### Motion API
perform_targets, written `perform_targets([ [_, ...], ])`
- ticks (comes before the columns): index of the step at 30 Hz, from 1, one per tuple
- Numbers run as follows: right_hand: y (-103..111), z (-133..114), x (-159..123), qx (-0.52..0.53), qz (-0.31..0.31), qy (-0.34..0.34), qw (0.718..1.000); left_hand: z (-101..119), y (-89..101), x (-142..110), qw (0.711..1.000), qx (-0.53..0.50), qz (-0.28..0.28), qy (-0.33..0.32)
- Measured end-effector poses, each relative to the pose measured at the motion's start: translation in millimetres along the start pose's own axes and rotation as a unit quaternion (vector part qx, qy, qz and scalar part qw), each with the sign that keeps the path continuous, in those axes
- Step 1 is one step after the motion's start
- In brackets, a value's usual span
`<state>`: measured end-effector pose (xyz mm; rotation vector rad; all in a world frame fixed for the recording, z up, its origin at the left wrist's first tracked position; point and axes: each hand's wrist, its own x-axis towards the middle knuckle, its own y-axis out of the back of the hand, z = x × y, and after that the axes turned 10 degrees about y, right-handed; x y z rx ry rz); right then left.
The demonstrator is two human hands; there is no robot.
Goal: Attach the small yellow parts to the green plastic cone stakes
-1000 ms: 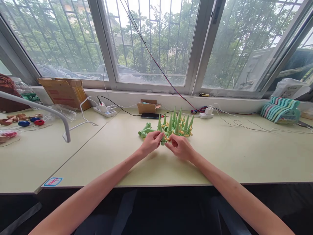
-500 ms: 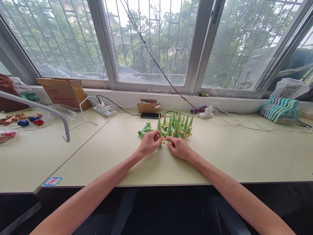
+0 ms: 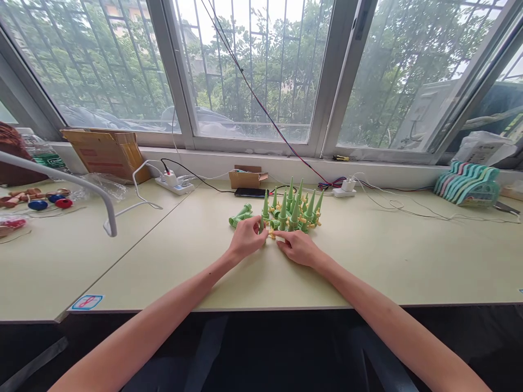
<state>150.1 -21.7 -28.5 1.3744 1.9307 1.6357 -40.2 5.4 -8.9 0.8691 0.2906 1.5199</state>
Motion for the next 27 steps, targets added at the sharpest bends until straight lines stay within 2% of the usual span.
perform_targets([
  [19, -2.0, 5.4, -1.3, -0.002, 0.038, -0.019, 0.999, 1.4, -2.6, -3.3, 0.998, -0.014, -0.061, -0.009],
  [27, 1.3, 4.3, -2.0, 0.064, 0.090, -0.007, 0.994, 1.1, -1.1, -2.4, 0.998, 0.008, -0.063, -0.015],
])
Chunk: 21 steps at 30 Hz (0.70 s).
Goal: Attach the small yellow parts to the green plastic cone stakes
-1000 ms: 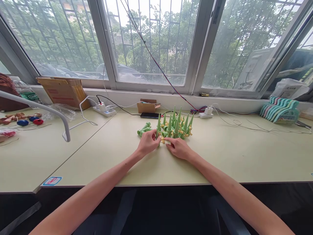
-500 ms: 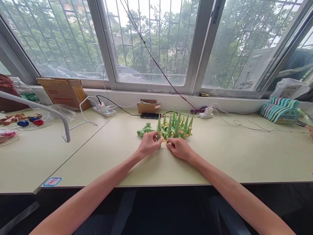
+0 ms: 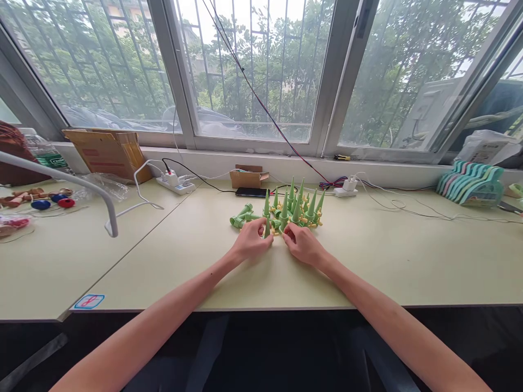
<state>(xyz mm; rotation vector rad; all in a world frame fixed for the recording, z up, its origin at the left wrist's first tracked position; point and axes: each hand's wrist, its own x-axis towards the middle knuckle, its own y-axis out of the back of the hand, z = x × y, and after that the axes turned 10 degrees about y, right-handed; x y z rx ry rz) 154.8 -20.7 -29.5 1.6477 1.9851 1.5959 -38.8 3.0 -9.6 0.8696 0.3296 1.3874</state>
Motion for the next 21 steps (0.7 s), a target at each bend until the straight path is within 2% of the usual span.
perform_targets([
  [10, -0.9, 1.9, 0.0, 0.026, 0.009, 0.024, 0.999, 1.1, 0.4, -2.0, 0.999, -0.011, -0.027, -0.031],
  [15, -0.8, 1.8, 0.0, 0.028, 0.007, 0.028, 0.999, 0.7, 0.0, -3.2, 0.998, -0.032, -0.057, -0.024],
  [21, -1.3, 2.6, -0.1, 0.032, 0.012, 0.031, 0.999, 2.2, 0.1, -3.9, 0.997, -0.042, -0.060, -0.022],
])
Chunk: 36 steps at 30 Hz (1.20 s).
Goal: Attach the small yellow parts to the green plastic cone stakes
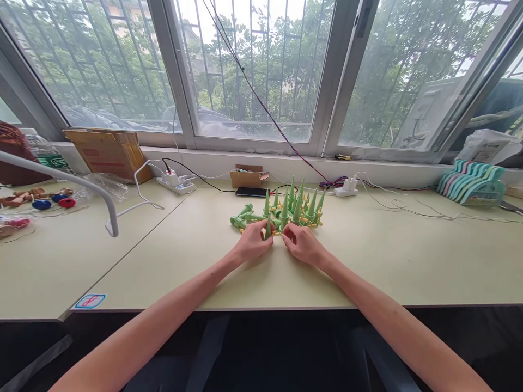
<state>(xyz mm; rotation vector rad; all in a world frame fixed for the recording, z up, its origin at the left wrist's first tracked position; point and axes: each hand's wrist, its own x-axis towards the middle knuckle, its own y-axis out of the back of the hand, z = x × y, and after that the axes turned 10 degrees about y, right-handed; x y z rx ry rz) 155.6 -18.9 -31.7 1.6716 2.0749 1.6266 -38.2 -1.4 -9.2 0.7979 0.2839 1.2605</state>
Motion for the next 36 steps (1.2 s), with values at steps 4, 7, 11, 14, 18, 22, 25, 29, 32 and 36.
perform_targets([
  [4, 0.2, -0.4, 0.0, 0.002, -0.002, -0.001, 1.000, -0.4, -0.5, 0.6, 1.000, -0.008, -0.001, 0.005],
  [7, 0.9, -1.2, -0.1, 0.002, -0.008, 0.003, 1.000, -1.2, -1.0, 1.2, 1.000, -0.014, -0.002, 0.007],
  [11, 2.0, -2.6, -0.4, 0.005, -0.009, 0.011, 1.000, -2.8, -1.7, 2.0, 1.000, -0.028, -0.005, 0.009],
  [14, 2.5, -3.7, -0.5, 0.012, -0.006, 0.007, 1.000, -5.0, -2.2, 3.0, 0.999, -0.049, -0.010, 0.011],
  [18, 2.9, -4.8, -0.3, 0.019, -0.005, 0.009, 1.000, -8.7, -3.5, 4.4, 0.997, -0.078, -0.017, 0.012],
  [22, 3.4, -4.8, 0.1, 0.020, -0.003, 0.014, 1.000, -9.4, -4.4, 4.9, 0.996, -0.090, -0.019, 0.014],
  [25, 3.4, -4.4, 0.2, 0.027, -0.005, 0.019, 0.999, -7.5, -4.4, 4.4, 0.995, -0.097, -0.026, 0.008],
  [29, 2.7, -3.7, 0.5, 0.046, -0.007, 0.032, 0.998, -5.2, -4.7, 3.1, 0.994, -0.102, -0.035, -0.004],
  [32, 2.3, -3.4, 1.1, 0.061, -0.010, 0.034, 0.997, -5.2, -5.5, 2.7, 0.994, -0.103, -0.030, -0.011],
  [36, 1.4, -2.9, 1.3, 0.072, -0.012, 0.025, 0.997, -6.0, -6.7, 3.0, 0.994, -0.106, -0.023, -0.013],
])
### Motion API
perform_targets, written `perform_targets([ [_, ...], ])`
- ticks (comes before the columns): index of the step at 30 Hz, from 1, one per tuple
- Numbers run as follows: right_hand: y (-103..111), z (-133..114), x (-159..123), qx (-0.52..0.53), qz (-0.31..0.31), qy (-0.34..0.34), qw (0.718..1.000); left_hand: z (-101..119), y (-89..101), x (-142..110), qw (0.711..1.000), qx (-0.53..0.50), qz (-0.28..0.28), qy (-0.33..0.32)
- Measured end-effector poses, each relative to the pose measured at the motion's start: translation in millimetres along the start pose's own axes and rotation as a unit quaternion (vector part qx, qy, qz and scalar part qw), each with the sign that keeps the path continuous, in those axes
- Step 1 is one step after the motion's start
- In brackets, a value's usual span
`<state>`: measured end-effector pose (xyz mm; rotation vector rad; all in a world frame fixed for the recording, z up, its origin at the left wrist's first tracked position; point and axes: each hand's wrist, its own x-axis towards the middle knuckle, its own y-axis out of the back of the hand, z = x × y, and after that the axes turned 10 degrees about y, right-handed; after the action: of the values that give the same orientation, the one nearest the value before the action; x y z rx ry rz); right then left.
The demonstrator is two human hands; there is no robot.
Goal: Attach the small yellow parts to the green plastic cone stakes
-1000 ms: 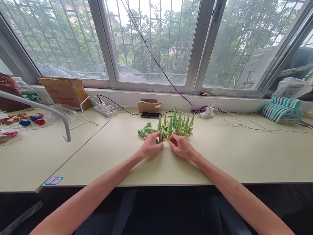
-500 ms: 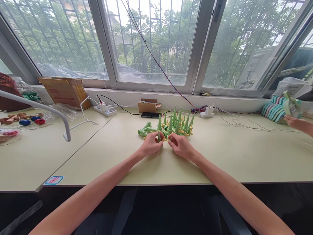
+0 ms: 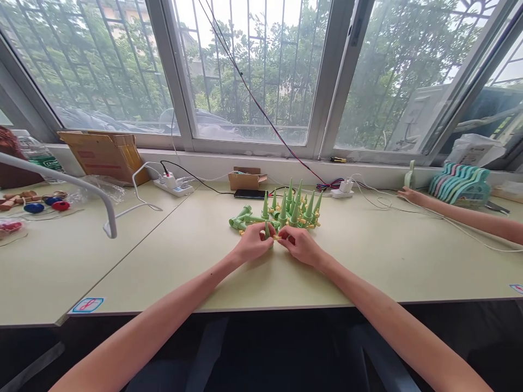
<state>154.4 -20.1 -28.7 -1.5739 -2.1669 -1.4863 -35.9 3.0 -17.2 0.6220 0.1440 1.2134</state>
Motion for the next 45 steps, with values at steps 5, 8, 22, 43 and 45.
perform_targets([
  [5, -2.3, 2.1, -1.2, -0.004, 0.010, -0.002, 1.000, 2.1, -1.3, -1.1, 0.999, 0.029, 0.009, -0.015],
  [8, -3.6, 2.8, -2.0, -0.002, 0.014, -0.003, 1.000, 4.3, -1.8, -2.1, 0.998, 0.056, 0.019, -0.030],
  [22, -6.9, 2.3, -2.6, -0.018, 0.013, -0.013, 1.000, 6.9, -2.6, -0.3, 0.995, 0.075, 0.045, -0.040],
  [43, -7.5, 2.7, -4.4, 0.004, -0.005, -0.030, 1.000, 7.4, -2.6, 0.7, 0.993, 0.092, 0.055, -0.056],
  [45, -7.8, 3.3, -4.0, 0.003, -0.002, -0.024, 1.000, 6.7, -2.6, 0.9, 0.992, 0.094, 0.055, -0.057],
])
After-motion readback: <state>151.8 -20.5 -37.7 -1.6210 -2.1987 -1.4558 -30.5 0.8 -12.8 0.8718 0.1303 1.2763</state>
